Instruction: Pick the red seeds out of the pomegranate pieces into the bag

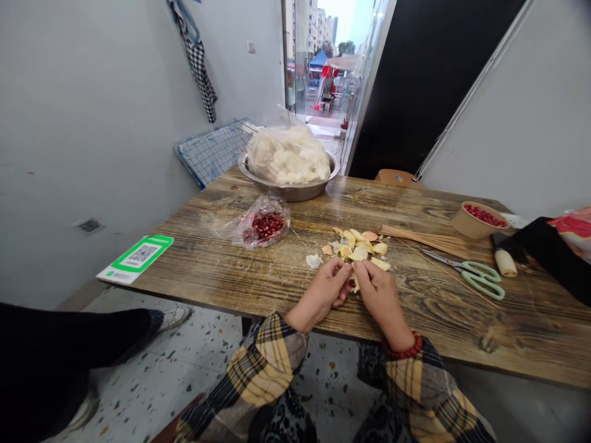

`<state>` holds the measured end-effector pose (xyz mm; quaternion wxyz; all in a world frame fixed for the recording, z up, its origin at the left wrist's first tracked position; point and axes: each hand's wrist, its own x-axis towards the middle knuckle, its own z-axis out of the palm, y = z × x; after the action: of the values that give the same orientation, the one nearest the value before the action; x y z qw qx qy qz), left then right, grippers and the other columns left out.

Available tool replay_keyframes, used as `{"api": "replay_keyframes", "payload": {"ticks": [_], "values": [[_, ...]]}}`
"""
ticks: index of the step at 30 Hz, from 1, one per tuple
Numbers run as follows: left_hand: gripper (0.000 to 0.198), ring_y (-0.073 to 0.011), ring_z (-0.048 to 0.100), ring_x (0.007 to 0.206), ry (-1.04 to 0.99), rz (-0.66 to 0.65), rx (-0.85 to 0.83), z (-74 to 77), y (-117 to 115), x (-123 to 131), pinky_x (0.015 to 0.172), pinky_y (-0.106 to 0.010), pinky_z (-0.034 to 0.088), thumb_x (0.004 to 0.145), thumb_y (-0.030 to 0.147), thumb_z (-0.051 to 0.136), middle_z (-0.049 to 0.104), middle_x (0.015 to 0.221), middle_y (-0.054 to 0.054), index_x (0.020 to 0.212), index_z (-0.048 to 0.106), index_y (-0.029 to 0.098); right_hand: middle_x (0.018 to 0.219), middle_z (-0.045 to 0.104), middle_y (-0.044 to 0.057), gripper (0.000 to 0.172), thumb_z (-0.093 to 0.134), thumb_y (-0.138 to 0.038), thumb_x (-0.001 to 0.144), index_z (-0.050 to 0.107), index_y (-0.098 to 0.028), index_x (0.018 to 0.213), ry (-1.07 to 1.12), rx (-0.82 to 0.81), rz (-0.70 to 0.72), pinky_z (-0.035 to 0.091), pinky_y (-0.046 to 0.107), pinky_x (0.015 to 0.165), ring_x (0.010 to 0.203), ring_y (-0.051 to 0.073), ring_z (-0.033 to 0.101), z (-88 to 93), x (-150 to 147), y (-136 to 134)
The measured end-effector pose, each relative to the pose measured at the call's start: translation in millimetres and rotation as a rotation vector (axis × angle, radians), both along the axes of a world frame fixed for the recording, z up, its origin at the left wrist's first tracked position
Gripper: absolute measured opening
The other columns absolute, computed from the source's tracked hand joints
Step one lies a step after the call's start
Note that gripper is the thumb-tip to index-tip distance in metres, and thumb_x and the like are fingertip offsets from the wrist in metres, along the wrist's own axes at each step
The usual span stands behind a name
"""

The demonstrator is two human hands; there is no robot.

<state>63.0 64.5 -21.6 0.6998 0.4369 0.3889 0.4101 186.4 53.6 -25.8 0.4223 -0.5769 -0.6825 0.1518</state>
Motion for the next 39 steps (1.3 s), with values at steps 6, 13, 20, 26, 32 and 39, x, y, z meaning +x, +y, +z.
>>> {"api": "replay_keyframes", "payload": {"ticks": [6,13,20,26,32,39], "values": [[0.022,-0.0030,0.032,0.033,0.040,0.030,0.016,-0.6,-0.5,4.0,0.030,-0.011,0.016,0.078,0.038,0.052,0.044,0.050,0.008,0.077,0.039,0.021,0.052,0.041,-0.004,0.036,0.037,-0.035,0.092,0.042,-0.020,0.060,0.011,0.013,0.003,0.026,0.024,0.052,0.050,0.012,0.039,-2.2,1.8,-0.7],[0.015,-0.0049,0.035,0.032,-0.009,0.046,-0.082,0.5,2.9,3.9,0.029,-0.013,0.014,0.080,0.036,0.044,0.047,0.051,0.006,0.078,0.041,0.021,0.053,0.039,-0.004,0.036,0.037,-0.036,0.092,0.042,-0.019,0.061,0.057,0.022,-0.003,0.026,0.024,0.052,0.050,0.011,0.039,-4.2,0.9,-1.5],[0.031,-0.0019,0.031,0.034,0.037,-0.001,0.022,0.2,0.7,3.2,0.031,-0.012,0.018,0.075,0.046,0.056,0.048,0.054,0.007,0.076,0.040,0.020,0.052,0.038,-0.004,0.035,0.038,-0.035,0.092,0.041,-0.019,0.061,0.079,0.037,0.015,0.026,0.024,0.051,0.050,0.011,0.038,-5.8,2.5,-0.8],[0.020,-0.0028,0.029,0.033,0.057,0.028,0.064,1.0,0.2,5.7,0.031,-0.013,0.018,0.078,0.036,0.049,0.043,0.050,0.008,0.072,0.040,0.020,0.053,0.039,-0.004,0.035,0.037,-0.032,0.094,0.041,-0.019,0.062,-0.019,0.091,0.019,0.025,0.024,0.052,0.049,0.011,0.038,-5.2,1.5,-3.4],[0.008,-0.0040,0.029,0.032,0.069,0.084,0.066,-3.5,1.4,9.3,0.031,-0.014,0.021,0.075,0.025,0.044,0.035,0.044,0.009,0.069,0.043,0.019,0.057,0.044,-0.002,0.033,0.036,-0.030,0.095,0.043,-0.019,0.065,-0.206,0.187,-0.001,0.025,0.026,0.054,0.052,0.012,0.041,-5.3,-1.9,-9.8],[0.004,-0.0048,0.030,0.032,-0.036,0.058,-0.061,1.0,1.2,4.4,0.032,-0.014,0.013,0.070,0.020,0.041,0.039,0.043,0.007,0.072,0.044,0.020,0.055,0.041,-0.004,0.034,0.036,-0.031,0.095,0.042,-0.019,0.064,-0.095,0.146,-0.010,0.025,0.025,0.053,0.050,0.011,0.040,-6.3,-0.7,-8.1]]}}
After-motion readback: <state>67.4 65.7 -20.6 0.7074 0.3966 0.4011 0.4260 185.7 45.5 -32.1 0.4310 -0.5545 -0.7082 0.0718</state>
